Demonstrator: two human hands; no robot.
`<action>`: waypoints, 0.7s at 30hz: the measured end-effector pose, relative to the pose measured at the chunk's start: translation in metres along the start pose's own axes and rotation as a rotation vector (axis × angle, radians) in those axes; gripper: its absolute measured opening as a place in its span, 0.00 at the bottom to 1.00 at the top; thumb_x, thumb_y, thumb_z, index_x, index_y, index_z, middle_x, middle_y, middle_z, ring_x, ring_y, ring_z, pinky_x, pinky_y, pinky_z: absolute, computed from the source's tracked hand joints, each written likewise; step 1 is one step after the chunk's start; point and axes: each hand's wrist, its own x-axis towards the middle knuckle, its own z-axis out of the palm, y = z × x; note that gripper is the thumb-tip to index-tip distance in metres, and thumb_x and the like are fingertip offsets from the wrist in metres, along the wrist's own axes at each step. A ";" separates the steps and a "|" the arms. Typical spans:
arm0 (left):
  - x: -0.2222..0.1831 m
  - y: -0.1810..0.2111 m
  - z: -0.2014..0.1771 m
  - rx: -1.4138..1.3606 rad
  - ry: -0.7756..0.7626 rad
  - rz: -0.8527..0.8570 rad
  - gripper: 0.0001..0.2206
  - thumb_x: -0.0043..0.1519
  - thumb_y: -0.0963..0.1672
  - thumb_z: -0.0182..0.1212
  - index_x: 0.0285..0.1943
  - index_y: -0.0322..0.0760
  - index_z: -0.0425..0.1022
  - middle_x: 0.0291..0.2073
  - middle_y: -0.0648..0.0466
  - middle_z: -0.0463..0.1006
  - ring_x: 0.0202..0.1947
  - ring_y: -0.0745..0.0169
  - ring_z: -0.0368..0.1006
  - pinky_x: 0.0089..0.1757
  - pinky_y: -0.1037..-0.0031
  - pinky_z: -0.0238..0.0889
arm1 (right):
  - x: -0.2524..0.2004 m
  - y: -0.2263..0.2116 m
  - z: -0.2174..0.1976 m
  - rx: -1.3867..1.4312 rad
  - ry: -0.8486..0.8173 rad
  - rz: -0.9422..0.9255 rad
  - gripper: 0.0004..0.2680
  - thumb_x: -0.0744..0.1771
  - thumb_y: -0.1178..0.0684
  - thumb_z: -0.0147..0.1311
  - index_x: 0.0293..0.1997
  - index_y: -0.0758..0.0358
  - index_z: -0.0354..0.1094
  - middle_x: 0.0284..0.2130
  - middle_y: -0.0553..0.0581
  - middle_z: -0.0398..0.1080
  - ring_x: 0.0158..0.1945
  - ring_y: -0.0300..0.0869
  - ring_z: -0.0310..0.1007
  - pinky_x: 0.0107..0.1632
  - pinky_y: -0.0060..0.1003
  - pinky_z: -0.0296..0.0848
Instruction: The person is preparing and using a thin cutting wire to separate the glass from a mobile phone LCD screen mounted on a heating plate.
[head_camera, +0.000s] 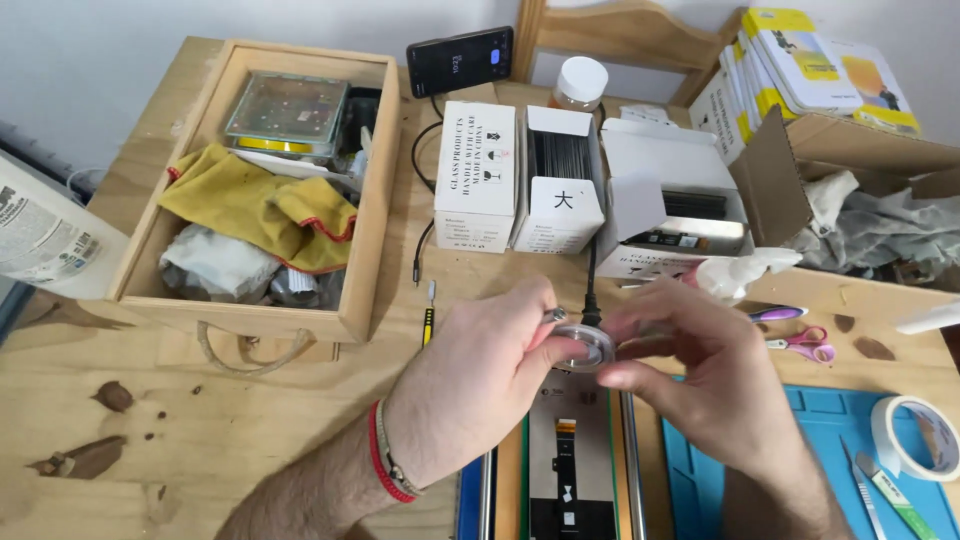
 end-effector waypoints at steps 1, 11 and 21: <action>0.001 0.002 0.000 0.000 0.003 -0.005 0.14 0.69 0.47 0.70 0.42 0.40 0.66 0.25 0.55 0.82 0.28 0.52 0.80 0.31 0.62 0.68 | 0.001 -0.005 0.002 0.001 -0.005 0.001 0.15 0.62 0.49 0.70 0.49 0.64 0.77 0.41 0.55 0.78 0.44 0.40 0.85 0.52 0.35 0.93; -0.007 0.004 0.027 0.436 0.138 0.413 0.14 0.60 0.33 0.64 0.33 0.39 0.64 0.25 0.53 0.72 0.27 0.51 0.71 0.33 0.61 0.66 | 0.001 -0.003 0.023 -0.430 0.220 -0.822 0.05 0.66 0.58 0.61 0.39 0.70 0.76 0.34 0.63 0.77 0.35 0.50 0.81 0.40 0.40 0.83; -0.003 0.003 0.041 0.555 0.366 0.492 0.13 0.70 0.35 0.58 0.33 0.40 0.65 0.30 0.51 0.71 0.31 0.52 0.71 0.35 0.64 0.64 | 0.001 0.032 0.012 -0.819 0.301 -1.014 0.06 0.71 0.52 0.59 0.39 0.62 0.74 0.33 0.54 0.73 0.36 0.48 0.74 0.43 0.47 0.70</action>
